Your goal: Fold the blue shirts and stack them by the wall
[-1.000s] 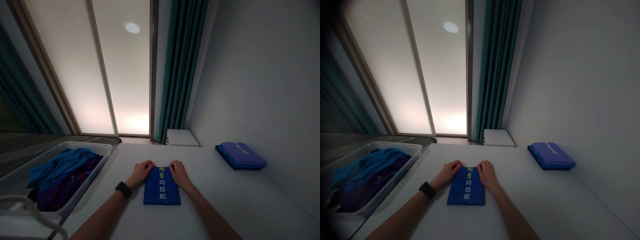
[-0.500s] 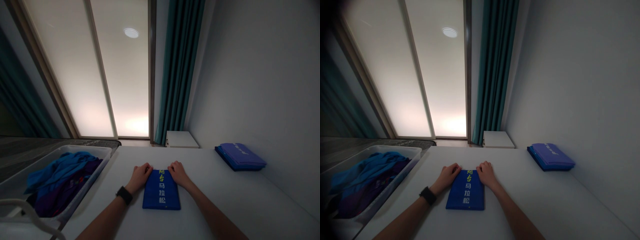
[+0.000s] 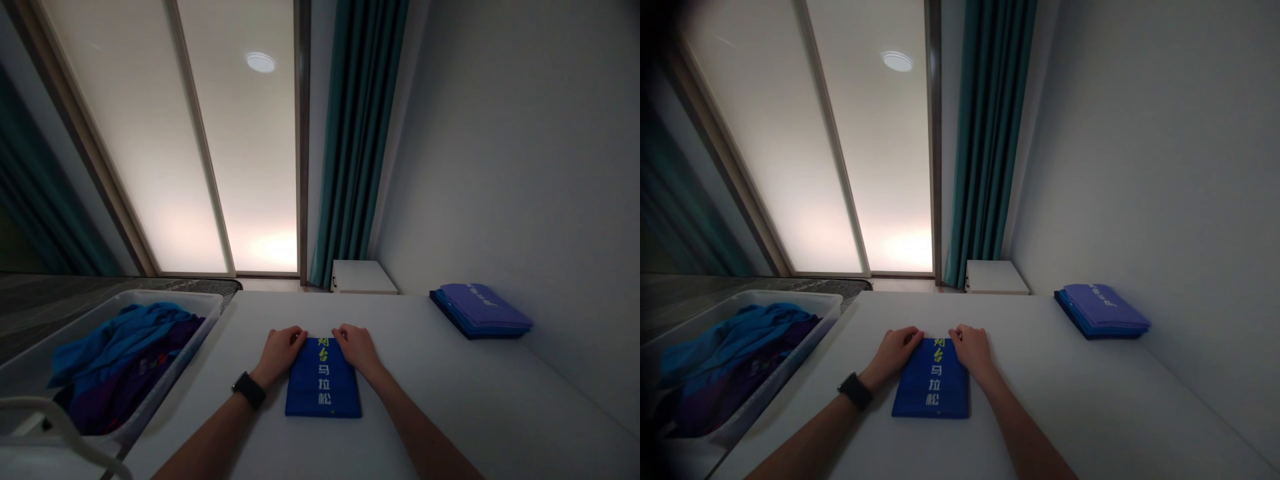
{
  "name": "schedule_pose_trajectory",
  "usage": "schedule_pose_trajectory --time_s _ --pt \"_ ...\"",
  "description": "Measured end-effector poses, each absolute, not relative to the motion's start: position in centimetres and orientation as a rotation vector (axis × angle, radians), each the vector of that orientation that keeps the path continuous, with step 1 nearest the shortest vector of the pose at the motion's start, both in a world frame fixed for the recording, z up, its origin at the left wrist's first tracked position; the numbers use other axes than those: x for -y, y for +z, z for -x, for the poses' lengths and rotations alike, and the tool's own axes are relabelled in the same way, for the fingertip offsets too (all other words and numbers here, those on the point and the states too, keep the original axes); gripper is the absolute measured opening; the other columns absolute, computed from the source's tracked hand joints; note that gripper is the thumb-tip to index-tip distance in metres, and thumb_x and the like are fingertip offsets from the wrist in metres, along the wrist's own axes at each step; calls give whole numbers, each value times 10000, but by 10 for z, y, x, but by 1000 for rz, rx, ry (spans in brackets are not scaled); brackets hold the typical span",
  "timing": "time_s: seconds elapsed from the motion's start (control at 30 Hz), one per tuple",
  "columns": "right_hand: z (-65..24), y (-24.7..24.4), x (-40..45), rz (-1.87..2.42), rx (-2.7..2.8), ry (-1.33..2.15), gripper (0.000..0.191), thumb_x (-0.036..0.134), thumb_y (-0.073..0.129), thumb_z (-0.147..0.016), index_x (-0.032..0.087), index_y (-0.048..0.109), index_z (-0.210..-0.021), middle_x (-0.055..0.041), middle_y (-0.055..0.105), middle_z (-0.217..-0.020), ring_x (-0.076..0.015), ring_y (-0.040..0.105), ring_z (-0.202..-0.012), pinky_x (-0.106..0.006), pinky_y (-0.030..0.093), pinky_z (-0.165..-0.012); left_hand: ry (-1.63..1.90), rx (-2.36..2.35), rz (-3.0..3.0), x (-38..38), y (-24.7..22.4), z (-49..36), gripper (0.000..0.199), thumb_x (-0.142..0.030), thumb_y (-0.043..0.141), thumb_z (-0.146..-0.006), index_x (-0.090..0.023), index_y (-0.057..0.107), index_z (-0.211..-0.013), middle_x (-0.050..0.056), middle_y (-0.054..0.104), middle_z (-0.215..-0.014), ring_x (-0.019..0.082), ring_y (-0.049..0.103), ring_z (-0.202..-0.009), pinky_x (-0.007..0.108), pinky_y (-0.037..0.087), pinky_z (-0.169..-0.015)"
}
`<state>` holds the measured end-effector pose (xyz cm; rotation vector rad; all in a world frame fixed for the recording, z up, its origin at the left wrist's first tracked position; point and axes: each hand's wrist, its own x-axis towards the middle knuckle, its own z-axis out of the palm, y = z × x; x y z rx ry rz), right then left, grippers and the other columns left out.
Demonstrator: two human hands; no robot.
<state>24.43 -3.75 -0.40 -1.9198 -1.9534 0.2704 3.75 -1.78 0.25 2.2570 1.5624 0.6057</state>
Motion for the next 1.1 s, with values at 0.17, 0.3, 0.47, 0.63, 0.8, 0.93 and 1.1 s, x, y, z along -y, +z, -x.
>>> schedule_pose_trajectory --time_s 0.17,0.3,0.47,0.63,0.8,0.93,1.1 --pt "-242 -7 35 1970 1899 341 339 414 468 -958 210 674 -783 -29 739 -828 -172 657 -771 -255 333 -663 486 -1640 -2255 16 2 -40 364 -383 387 -972 -198 648 -798 11 699 -744 176 637 -721 267 344 -677" --pt "-243 -11 31 1988 1905 347 357 398 450 -966 208 660 -749 -35 734 -808 -171 649 -754 -261 323 -650 400 -1720 -2263 14 2 -42 377 -370 359 -987 -197 633 -794 29 719 -795 197 661 -785 286 362 -718" --pt "-244 -13 31 2012 1886 330 319 386 473 -953 204 643 -754 -47 730 -814 -185 648 -763 -274 326 -679 349 -1782 -2283 16 2 -45 358 -352 335 -994 -193 617 -841 71 731 -881 242 673 -884 348 369 -817" --pt "-246 -11 36 1976 1875 322 275 343 453 -962 210 629 -797 -36 725 -816 -184 651 -780 -282 335 -733 312 -1808 -2319 19 1 -45 354 -347 299 -1005 -198 596 -882 72 732 -903 253 677 -917 383 367 -862" --pt "-250 -13 36 1932 1836 360 265 322 458 -943 212 595 -744 -29 708 -769 -186 642 -746 -280 360 -708 330 -1788 -2322 19 0 -43 351 -355 293 -1006 -206 578 -866 55 729 -874 251 680 -902 400 369 -876" --pt "-251 -20 35 1830 1706 432 160 296 462 -897 212 587 -844 -32 686 -788 -186 632 -745 -278 413 -695 434 -1760 -2256 18 -1 -39 275 -335 324 -996 -206 566 -978 25 720 -819 226 677 -846 412 379 -905" --pt "-248 -30 41 1406 1241 704 343 396 441 -869 214 561 -1134 -99 608 -1222 -212 565 -1130 -322 450 -928 731 -1655 -2421 39 4 -34 394 -351 367 -971 -191 468 -1316 111 610 -1246 243 551 -1166 414 402 -982"
